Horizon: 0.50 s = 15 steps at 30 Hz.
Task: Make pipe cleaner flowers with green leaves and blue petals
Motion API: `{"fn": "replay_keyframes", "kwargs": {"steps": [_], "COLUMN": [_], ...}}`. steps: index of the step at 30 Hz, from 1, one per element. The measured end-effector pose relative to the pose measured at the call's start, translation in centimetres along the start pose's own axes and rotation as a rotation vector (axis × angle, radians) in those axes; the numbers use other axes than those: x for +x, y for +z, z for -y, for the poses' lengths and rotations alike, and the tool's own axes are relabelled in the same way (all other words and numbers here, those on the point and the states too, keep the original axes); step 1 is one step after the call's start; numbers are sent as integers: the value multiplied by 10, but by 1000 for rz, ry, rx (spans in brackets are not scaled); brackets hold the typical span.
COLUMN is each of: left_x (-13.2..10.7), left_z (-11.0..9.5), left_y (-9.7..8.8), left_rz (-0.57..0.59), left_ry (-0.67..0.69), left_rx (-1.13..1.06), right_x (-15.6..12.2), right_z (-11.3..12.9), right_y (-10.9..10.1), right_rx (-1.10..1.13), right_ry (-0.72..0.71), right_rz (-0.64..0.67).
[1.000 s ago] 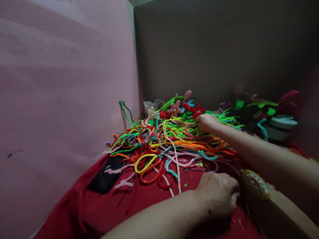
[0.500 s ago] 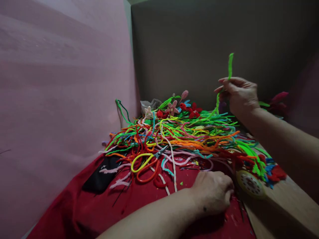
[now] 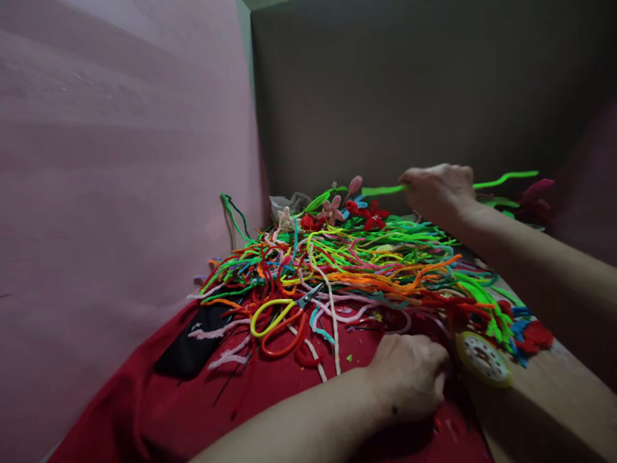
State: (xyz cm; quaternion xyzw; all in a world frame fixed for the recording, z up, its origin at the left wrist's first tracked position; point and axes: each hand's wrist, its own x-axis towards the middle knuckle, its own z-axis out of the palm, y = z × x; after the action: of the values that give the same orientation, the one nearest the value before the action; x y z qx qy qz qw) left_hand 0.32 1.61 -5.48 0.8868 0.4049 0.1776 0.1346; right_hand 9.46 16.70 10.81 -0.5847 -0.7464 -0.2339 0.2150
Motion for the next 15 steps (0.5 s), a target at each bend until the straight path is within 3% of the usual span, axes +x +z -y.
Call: {"fn": "replay_keyframes", "kwargs": {"steps": [3, 7, 11, 15], "left_x": [0, -1, -1, -1], "left_z": [0, 1, 2, 3], "left_y": [1, 1, 3, 5], "left_rz": [-19, -20, -55, -59], "left_ry": [-1, 14, 33, 41], "left_rx": [-11, -15, -7, 8], "right_x": [2, 0, -8, -11], "right_z": [1, 2, 9, 11], "right_y": [25, 56, 78, 87], "right_rx": [-39, -96, -144, -157], "right_ry": [-57, -67, -92, -121], "right_rz": [243, 458, 568, 592]}}
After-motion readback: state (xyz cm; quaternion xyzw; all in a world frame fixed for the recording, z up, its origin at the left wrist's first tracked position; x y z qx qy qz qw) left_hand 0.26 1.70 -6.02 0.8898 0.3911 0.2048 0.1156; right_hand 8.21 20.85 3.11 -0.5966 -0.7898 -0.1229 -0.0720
